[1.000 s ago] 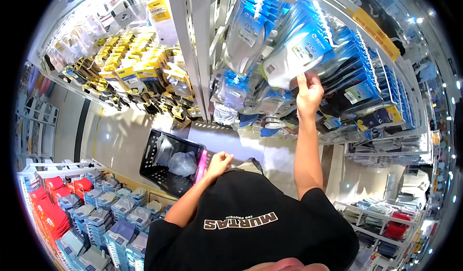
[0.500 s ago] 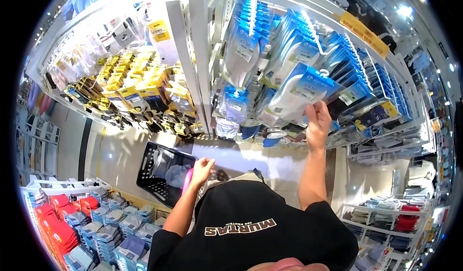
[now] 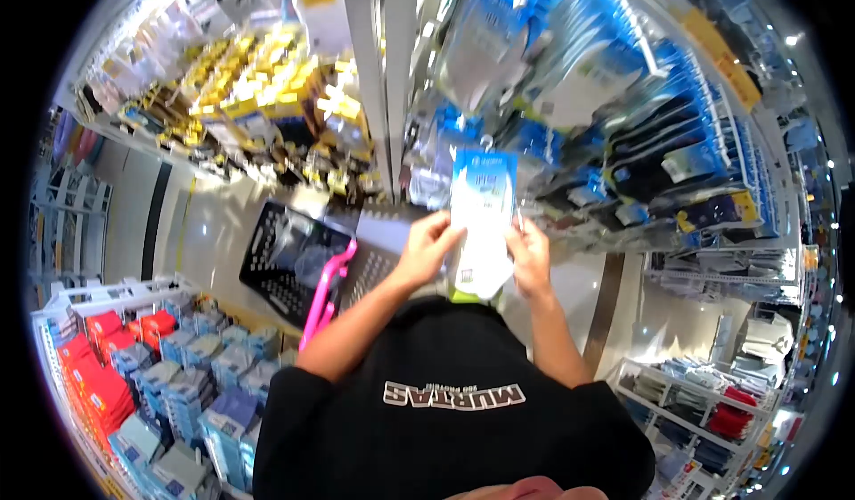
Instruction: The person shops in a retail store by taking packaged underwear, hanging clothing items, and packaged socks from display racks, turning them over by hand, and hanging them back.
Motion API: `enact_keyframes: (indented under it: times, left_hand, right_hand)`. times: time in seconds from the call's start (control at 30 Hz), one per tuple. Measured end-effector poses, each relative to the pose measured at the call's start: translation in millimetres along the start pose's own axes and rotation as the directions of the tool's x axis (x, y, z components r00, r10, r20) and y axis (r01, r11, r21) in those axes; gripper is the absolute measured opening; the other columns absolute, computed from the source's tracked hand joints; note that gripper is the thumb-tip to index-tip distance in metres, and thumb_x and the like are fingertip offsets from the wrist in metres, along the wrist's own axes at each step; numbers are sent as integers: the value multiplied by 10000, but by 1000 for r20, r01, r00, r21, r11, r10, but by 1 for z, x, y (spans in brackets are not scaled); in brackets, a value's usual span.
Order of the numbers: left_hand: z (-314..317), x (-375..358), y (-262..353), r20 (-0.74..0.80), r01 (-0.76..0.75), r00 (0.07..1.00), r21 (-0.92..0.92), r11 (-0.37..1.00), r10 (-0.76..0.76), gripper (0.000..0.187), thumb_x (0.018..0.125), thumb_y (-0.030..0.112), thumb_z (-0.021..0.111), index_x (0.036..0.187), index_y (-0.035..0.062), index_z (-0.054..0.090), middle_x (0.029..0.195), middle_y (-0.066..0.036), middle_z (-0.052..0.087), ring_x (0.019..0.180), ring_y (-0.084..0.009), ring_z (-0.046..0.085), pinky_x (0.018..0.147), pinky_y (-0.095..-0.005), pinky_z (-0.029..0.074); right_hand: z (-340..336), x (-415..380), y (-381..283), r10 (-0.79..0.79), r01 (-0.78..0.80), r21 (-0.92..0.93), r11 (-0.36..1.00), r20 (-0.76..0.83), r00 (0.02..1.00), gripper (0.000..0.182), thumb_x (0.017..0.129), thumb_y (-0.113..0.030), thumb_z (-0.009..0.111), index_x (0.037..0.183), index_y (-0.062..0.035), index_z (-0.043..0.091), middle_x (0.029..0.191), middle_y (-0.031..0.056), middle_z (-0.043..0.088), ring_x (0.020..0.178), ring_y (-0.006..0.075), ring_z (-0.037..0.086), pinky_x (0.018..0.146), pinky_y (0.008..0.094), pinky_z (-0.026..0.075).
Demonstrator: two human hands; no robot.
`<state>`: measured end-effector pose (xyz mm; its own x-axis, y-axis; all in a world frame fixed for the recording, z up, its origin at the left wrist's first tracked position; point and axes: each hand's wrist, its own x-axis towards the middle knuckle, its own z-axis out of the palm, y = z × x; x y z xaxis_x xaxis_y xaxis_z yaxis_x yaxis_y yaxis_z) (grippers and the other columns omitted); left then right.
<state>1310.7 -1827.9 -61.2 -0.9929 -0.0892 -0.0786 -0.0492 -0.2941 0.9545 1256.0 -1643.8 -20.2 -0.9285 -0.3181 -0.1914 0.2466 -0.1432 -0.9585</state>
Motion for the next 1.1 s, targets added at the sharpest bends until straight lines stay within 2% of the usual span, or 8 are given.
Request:
enact_keyframes:
  times: [0.37,0.47,0.5,0.53,0.73,0.87,0.97,1.1]
  left_hand:
    - [18,-26,21,-321,32,946,-23,999,-37,164,941,132,621,975,-27,644,806,3,654,745,-51,589,673,-216,477]
    - [37,-31,48,-145,-150,973,204,967,182,288,903,136,644,1160,11,614,1091,-93,631,952,-152,621,782,-274,502]
    - [37,-31,46,-40,-255,960,282,925,277,367,886,161,654,1221,27,588,1242,-136,556,1104,-215,574,857,-305,491]
    - [41,-33,47,-15,-280,954,319,905,301,388,866,202,682,1196,13,600,1258,-155,551,1148,-261,554,911,-345,473]
    - [45,-31,49,263,-479,877,520,707,401,268,814,157,722,1036,23,655,1209,-139,602,1130,-299,575,1027,-440,393]
    - [47,-27,44,244,-414,909,419,808,339,199,835,110,702,1005,17,655,1066,-121,656,1022,-286,623,922,-386,468]
    - [43,-29,33,120,-105,991,348,932,67,172,892,151,669,952,-10,669,858,-102,677,786,-179,635,735,-309,493]
    - [31,-34,-13,-1,74,997,201,977,-75,205,917,185,660,936,-19,665,761,-39,643,700,-81,552,637,-251,452]
  right_hand:
    - [0,38,23,-65,72,-131,989,57,996,333,969,-204,595,1218,16,577,1009,71,644,868,132,610,786,267,502]
    - [16,37,34,-50,68,-128,989,142,989,386,971,-251,584,1255,7,542,1118,97,626,981,167,597,855,284,483]
    - [7,38,38,79,-138,186,973,293,953,415,977,-290,559,1273,-2,521,1133,113,617,977,185,604,845,301,501]
    - [3,38,33,141,-366,441,820,464,875,445,982,-330,534,1291,-11,501,1148,129,608,974,203,612,835,317,519]
    - [-5,38,27,189,-557,610,564,561,806,511,969,-422,482,1304,-37,505,1137,206,594,996,363,613,841,436,544]
    - [-24,32,40,240,-504,573,646,474,847,477,939,-364,552,1289,-43,508,1035,162,612,910,278,613,786,405,528]
    - [-15,28,-17,96,-170,520,837,167,981,329,922,-256,624,1178,-60,557,841,33,593,725,135,569,648,240,451]
    - [-62,56,-50,-182,202,434,878,-88,979,165,951,-147,597,1092,-67,565,895,31,631,756,134,615,695,302,518]
